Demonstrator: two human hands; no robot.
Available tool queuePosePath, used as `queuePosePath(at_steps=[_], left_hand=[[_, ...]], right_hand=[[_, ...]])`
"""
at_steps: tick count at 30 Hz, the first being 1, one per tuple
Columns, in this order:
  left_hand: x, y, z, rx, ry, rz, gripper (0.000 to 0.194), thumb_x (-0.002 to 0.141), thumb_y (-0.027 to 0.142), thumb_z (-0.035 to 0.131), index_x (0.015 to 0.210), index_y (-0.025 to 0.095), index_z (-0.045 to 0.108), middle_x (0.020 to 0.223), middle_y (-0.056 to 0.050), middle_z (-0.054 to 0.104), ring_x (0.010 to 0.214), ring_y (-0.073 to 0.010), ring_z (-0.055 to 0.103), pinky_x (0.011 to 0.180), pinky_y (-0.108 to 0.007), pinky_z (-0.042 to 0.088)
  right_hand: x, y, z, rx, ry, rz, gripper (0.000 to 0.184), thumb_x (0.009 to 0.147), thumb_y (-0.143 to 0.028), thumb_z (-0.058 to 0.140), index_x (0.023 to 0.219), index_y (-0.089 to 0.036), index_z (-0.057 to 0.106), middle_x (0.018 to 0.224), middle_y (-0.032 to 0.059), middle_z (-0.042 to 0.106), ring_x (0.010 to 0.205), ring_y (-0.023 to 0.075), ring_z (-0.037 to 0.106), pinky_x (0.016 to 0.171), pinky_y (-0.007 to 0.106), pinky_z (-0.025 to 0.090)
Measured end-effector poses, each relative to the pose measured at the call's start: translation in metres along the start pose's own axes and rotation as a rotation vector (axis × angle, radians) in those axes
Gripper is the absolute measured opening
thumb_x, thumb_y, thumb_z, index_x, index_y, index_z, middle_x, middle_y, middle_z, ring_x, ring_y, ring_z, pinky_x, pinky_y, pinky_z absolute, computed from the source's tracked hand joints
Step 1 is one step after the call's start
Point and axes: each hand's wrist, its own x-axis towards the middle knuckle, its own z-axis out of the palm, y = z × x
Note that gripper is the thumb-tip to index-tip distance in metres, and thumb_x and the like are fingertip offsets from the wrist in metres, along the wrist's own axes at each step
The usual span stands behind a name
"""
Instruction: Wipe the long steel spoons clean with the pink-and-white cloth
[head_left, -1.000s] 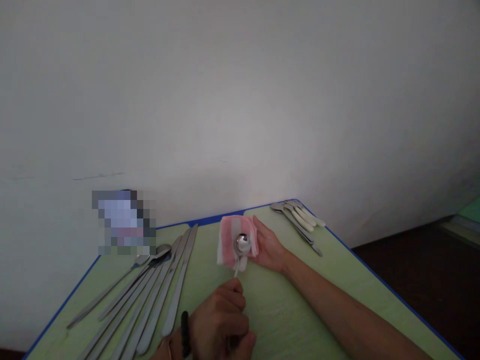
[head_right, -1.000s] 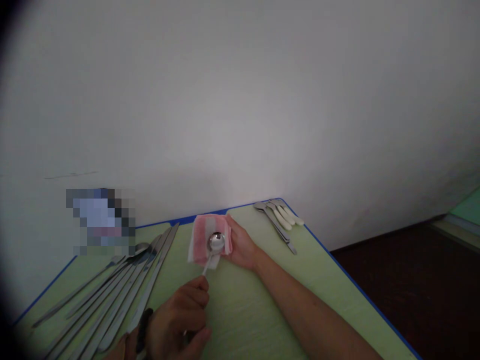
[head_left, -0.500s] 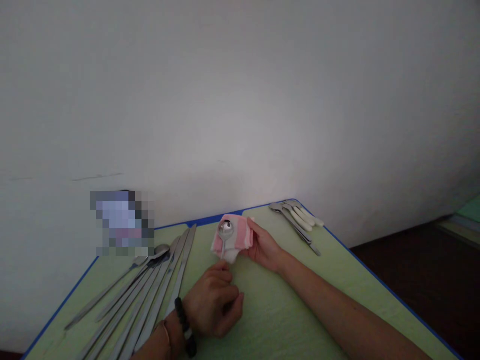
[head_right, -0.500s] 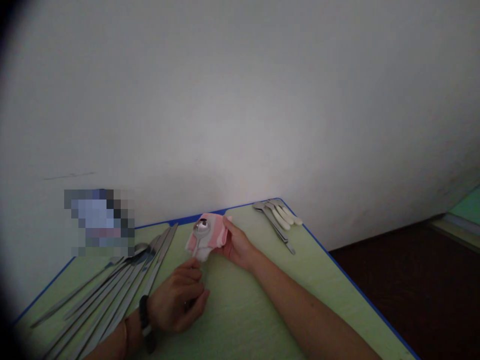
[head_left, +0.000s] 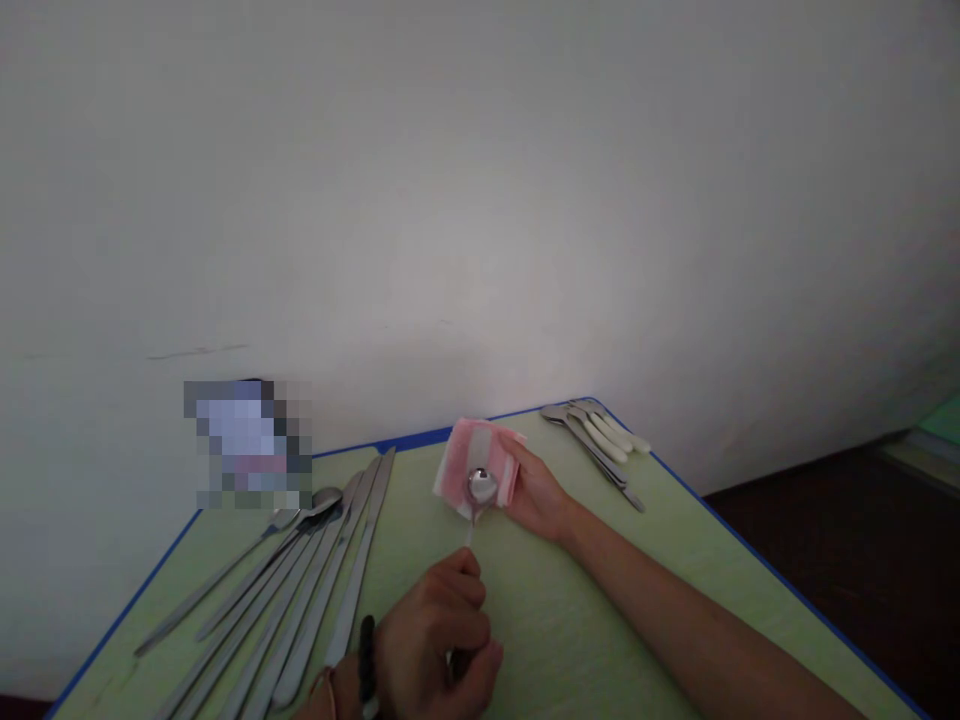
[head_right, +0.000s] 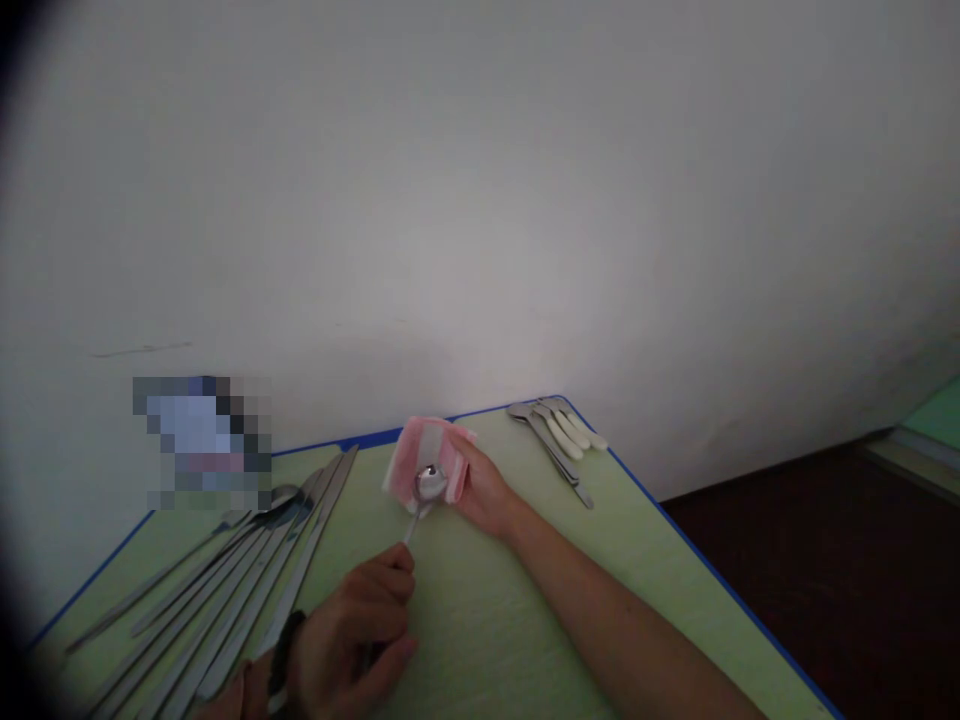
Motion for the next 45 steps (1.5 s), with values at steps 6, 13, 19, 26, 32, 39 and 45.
queuePosePath(at_steps=[6, 13, 19, 26, 32, 39, 45], left_hand=[[0.0, -0.005, 0.004, 0.071, -0.015, 0.022, 0.034, 0.077, 0.015, 0.039, 0.049, 0.02, 0.02, 0.039, 0.006, 0.024, 0.043, -0.0105, 0.025, 0.061, -0.03, 0.036], [0.002, -0.02, -0.018, 0.208, 0.091, -0.03, 0.036, 0.081, 0.01, 0.038, 0.047, 0.02, 0.03, 0.043, 0.004, 0.032, 0.046, -0.0107, 0.031, 0.059, -0.03, 0.035], [-0.001, -0.015, -0.015, 0.146, 0.063, 0.016, 0.036, 0.08, 0.012, 0.038, 0.048, 0.02, 0.025, 0.04, 0.005, 0.029, 0.045, -0.0105, 0.026, 0.058, -0.031, 0.033], [0.003, -0.01, -0.007, 0.129, 0.031, 0.005, 0.033, 0.076, 0.012, 0.041, 0.049, 0.019, 0.024, 0.039, 0.006, 0.028, 0.044, -0.0104, 0.027, 0.06, -0.03, 0.035], [0.002, -0.016, -0.013, 0.162, 0.068, -0.043, 0.035, 0.079, 0.013, 0.039, 0.048, 0.02, 0.023, 0.04, 0.005, 0.029, 0.045, -0.011, 0.03, 0.062, -0.03, 0.035], [-0.001, -0.01, -0.006, 0.136, -0.053, 0.004, 0.03, 0.073, 0.013, 0.043, 0.048, 0.02, 0.03, 0.039, 0.005, 0.033, 0.044, -0.0107, 0.032, 0.068, -0.032, 0.04], [0.008, -0.008, -0.01, 0.188, 0.064, -0.036, 0.03, 0.077, 0.009, 0.042, 0.05, 0.02, 0.037, 0.047, 0.003, 0.04, 0.054, -0.0127, 0.041, 0.078, -0.034, 0.042]], right_hand=[[-0.001, 0.0, -0.002, -0.054, 0.008, 0.172, 0.038, 0.086, -0.044, 0.043, 0.089, -0.011, 0.061, 0.07, 0.0029, 0.066, 0.06, 0.0111, 0.059, 0.061, 0.023, 0.046], [-0.001, 0.002, -0.005, -0.097, -0.077, 0.155, 0.044, 0.086, -0.049, 0.038, 0.108, -0.015, 0.057, 0.087, 0.0064, 0.068, 0.071, 0.0144, 0.062, 0.073, 0.031, 0.046], [0.003, 0.004, -0.004, -0.025, -0.04, 0.086, 0.039, 0.087, -0.044, 0.04, 0.108, -0.015, 0.057, 0.092, 0.0059, 0.068, 0.078, 0.0148, 0.062, 0.079, 0.03, 0.046], [-0.001, 0.002, -0.004, -0.127, -0.063, 0.184, 0.043, 0.087, -0.046, 0.04, 0.106, -0.011, 0.058, 0.086, 0.0074, 0.069, 0.07, 0.0142, 0.062, 0.069, 0.028, 0.048], [-0.003, 0.003, -0.004, -0.187, -0.072, 0.148, 0.035, 0.086, -0.039, 0.046, 0.107, -0.013, 0.058, 0.087, 0.0069, 0.068, 0.072, 0.0145, 0.062, 0.074, 0.031, 0.048], [-0.003, 0.008, 0.002, -0.264, 0.023, -0.001, 0.031, 0.066, -0.029, 0.071, 0.091, -0.012, 0.063, 0.08, 0.004, 0.068, 0.074, 0.0147, 0.06, 0.075, 0.029, 0.045], [0.0, 0.012, 0.001, -0.281, 0.095, -0.111, 0.031, 0.06, -0.027, 0.074, 0.087, -0.016, 0.063, 0.077, -0.0004, 0.066, 0.071, 0.0126, 0.058, 0.074, 0.028, 0.044]])
